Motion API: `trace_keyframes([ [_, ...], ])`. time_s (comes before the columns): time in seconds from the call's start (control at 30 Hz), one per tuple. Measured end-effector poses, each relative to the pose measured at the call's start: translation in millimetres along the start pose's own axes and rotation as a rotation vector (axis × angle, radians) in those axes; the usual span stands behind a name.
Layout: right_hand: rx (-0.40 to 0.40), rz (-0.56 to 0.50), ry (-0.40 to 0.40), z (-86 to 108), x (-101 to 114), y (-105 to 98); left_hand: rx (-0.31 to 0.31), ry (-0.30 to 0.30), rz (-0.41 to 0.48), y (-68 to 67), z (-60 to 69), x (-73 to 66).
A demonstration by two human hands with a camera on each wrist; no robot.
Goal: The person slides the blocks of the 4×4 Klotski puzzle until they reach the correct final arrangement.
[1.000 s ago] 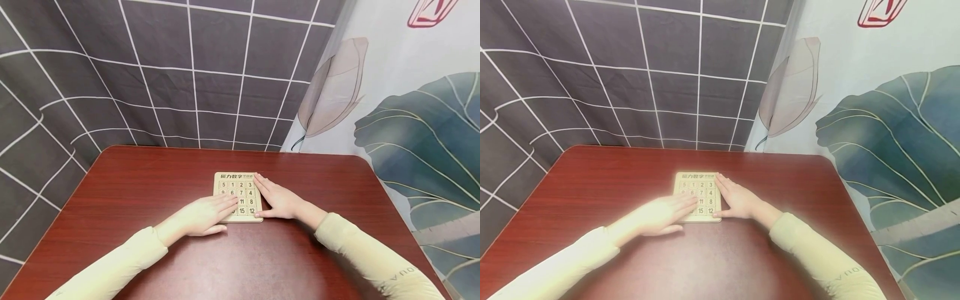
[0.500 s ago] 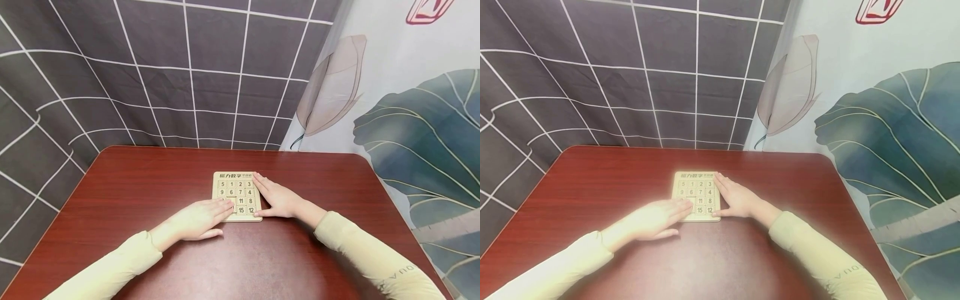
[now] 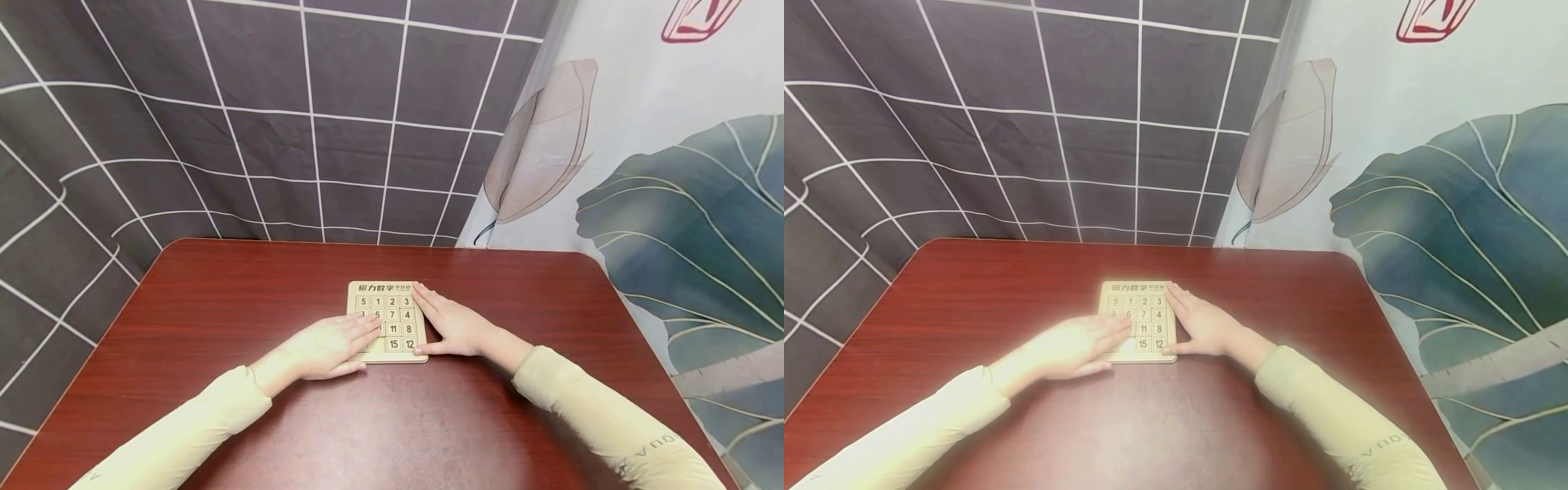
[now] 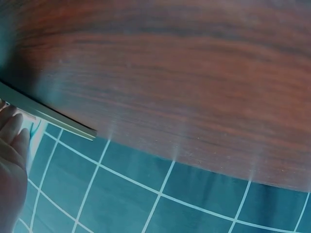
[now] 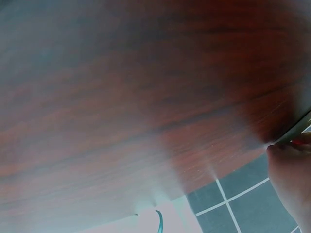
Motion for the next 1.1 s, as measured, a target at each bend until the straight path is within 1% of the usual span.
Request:
trace_keyframes([
  [0.27,-0.001,0.002,0.008,0.0,0.8,0.8,0.015,0.000,0.003,-0.8,0.0,-0.7],
  [0.37,-0.003,-0.003,0.005,0.7,1.8,0.6,-0.004,0.006,0.015,-2.1,-0.5,-2.7],
  [0.53,-0.007,-0.008,0.003,2.2,2.4,-0.1,-0.053,0.046,0.018,-4.6,-4.2,-9.1],
  [0.67,-0.011,0.000,0.003,1.9,2.2,-0.2,-0.063,0.078,-0.005,-4.3,-7.9,-15.7],
  [0.83,-0.007,0.000,0.000,2.8,2.7,-0.4,-0.065,0.104,-0.010,-2.5,-11.8,-23.4],
  [0.97,-0.008,-0.003,-0.002,3.5,3.1,-1.5,-0.053,0.104,-0.015,1.9,-13.1,-24.7],
  [1.1,-0.015,0.003,-0.003,3.0,3.3,-2.6,-0.058,0.092,-0.027,3.0,-7.6,-22.6],
])
Point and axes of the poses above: each hand's wrist, its own z-axis away from the middle knuckle, its own y-axis out of the palm, x = y × z, the point moved 3 cm from there along -z, towards the middle knuckle, and after that the axes turned 9 degrees about y, right-handed, at the moved point
